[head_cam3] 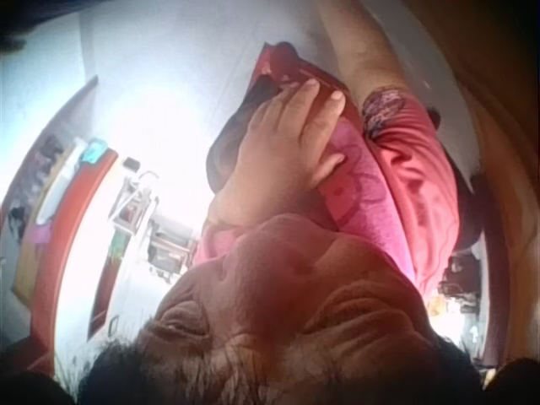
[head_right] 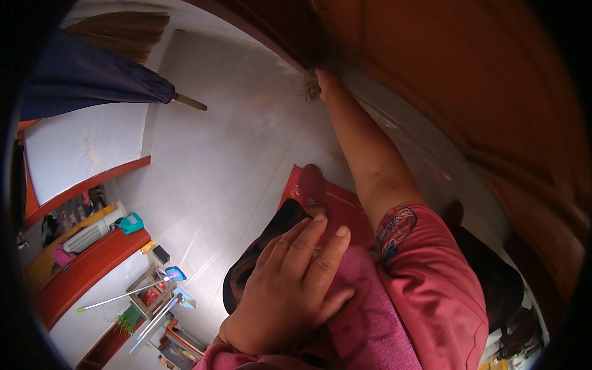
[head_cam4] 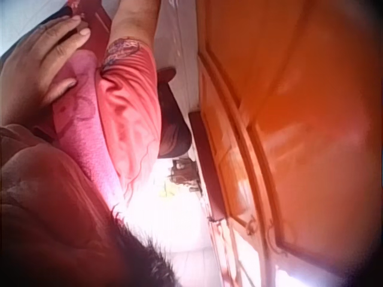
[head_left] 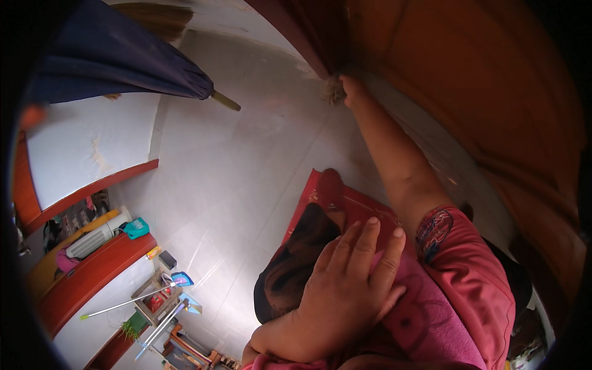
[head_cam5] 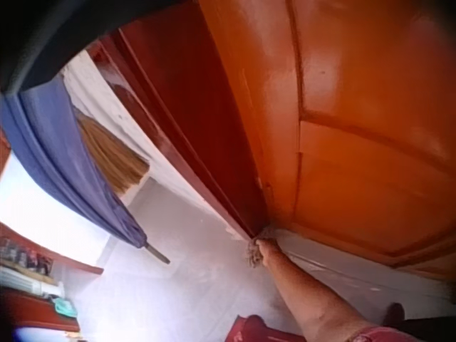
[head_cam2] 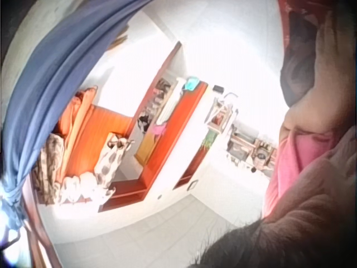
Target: The person wipes a wooden door with a cloth, focusing on the lower panels and edges. They dip the cloth into a bucket of water, wring it out, and continue wiping the door surface.
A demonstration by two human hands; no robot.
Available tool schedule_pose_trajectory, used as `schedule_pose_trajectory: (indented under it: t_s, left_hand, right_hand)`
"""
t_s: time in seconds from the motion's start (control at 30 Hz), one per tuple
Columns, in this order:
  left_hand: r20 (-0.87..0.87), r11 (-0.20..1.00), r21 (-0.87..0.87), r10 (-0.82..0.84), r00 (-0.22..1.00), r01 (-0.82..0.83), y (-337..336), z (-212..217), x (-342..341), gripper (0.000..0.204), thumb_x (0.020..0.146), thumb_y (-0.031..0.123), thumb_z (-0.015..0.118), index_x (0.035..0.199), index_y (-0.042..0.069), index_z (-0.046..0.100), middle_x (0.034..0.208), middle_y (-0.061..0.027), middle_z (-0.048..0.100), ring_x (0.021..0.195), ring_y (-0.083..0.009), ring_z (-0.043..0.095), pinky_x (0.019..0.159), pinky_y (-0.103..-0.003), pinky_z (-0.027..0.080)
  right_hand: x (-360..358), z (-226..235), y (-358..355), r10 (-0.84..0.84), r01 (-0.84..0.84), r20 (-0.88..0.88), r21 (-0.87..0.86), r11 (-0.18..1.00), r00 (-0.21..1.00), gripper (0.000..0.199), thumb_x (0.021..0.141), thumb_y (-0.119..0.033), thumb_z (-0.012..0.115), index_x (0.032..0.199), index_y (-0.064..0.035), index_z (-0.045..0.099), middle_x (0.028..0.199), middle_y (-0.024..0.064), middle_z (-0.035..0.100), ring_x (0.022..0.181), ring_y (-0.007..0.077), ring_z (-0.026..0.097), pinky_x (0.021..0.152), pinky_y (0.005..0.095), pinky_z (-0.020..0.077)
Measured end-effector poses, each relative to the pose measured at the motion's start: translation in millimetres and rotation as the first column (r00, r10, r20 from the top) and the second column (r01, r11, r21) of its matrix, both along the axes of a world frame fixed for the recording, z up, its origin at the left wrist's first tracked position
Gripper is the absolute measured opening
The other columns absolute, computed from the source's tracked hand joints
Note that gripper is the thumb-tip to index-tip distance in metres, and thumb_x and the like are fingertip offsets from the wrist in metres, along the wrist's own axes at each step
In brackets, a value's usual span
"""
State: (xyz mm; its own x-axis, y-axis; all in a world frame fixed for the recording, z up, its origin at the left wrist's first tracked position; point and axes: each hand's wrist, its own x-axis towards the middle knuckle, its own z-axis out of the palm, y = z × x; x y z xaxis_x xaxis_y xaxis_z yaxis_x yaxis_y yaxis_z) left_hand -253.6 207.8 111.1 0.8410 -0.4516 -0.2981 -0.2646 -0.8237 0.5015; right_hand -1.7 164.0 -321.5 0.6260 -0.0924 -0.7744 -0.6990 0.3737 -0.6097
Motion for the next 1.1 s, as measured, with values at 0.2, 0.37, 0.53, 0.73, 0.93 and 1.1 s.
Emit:
schedule_pose_trajectory:
  t_s: [0.2,0.37,0.53,0.73,0.93,1.1]
  left_hand:
    - [-0.011,0.999,0.010,0.046,0.999,-0.046,1,-1,1,0.071,0.078,0.037,0.073,0.139,0.007,0.050,0.132,-0.0234,0.051,0.114,-0.0371,0.057,0.094,-0.046,0.050]
    - [-0.009,1.000,0.011,0.020,1.000,-0.020,0,-1,1,0.071,0.079,0.038,0.072,0.139,0.007,0.049,0.132,-0.0236,0.051,0.114,-0.0371,0.057,0.094,-0.045,0.050]
    - [0.014,1.000,-0.005,0.026,1.000,-0.026,-4,0,0,0.070,0.079,0.038,0.072,0.138,0.007,0.050,0.132,-0.0238,0.050,0.113,-0.0367,0.057,0.094,-0.045,0.049]
    - [0.068,0.997,0.015,0.076,0.995,-0.077,-7,8,1,0.068,0.079,0.035,0.073,0.135,0.003,0.052,0.130,-0.0237,0.052,0.112,-0.0372,0.057,0.092,-0.045,0.049]
    - [0.226,0.988,0.042,0.133,0.965,-0.146,-5,10,2,0.063,0.080,0.028,0.073,0.133,-0.002,0.053,0.127,-0.0252,0.055,0.109,-0.0389,0.058,0.092,-0.044,0.048]
    - [0.238,0.988,0.018,0.142,0.961,-0.151,-6,15,-2,0.062,0.081,0.027,0.073,0.132,-0.001,0.054,0.125,-0.0240,0.056,0.109,-0.0373,0.059,0.093,-0.043,0.048]
  right_hand:
    - [-15,-18,25,-0.043,0.082,-0.164,0.239,0.968,0.985,0.048,0.091,-0.024,0.060,0.133,-0.0027,0.052,0.140,0.0124,0.050,0.120,0.0293,0.052,0.100,0.0463,0.0422]
    - [1,-11,41,-0.325,0.439,-0.302,0.491,0.753,0.896,0.040,0.091,-0.018,0.055,0.128,-0.0026,0.053,0.133,0.0161,0.054,0.118,0.0325,0.054,0.101,0.0530,0.0437]
    - [1,16,40,-0.321,0.415,-0.270,0.694,0.588,0.908,0.035,0.090,-0.014,0.047,0.120,0.0012,0.056,0.123,0.0178,0.059,0.115,0.0346,0.057,0.101,0.0539,0.0446]
    - [0,87,48,-0.408,0.400,-0.246,0.846,0.353,0.879,0.035,0.091,-0.015,0.045,0.120,0.0009,0.057,0.125,0.0181,0.059,0.120,0.0343,0.054,0.105,0.0539,0.0411]
    - [-6,214,35,-0.441,0.306,-0.196,0.932,0.192,0.876,0.031,0.091,-0.012,0.047,0.117,0.0008,0.057,0.123,0.0170,0.060,0.115,0.0341,0.057,0.104,0.0507,0.0433]
    - [-26,337,16,-0.428,0.178,-0.061,0.954,0.240,0.902,0.034,0.090,-0.011,0.051,0.123,-0.0011,0.054,0.132,0.0150,0.054,0.122,0.0324,0.052,0.107,0.0497,0.0407]
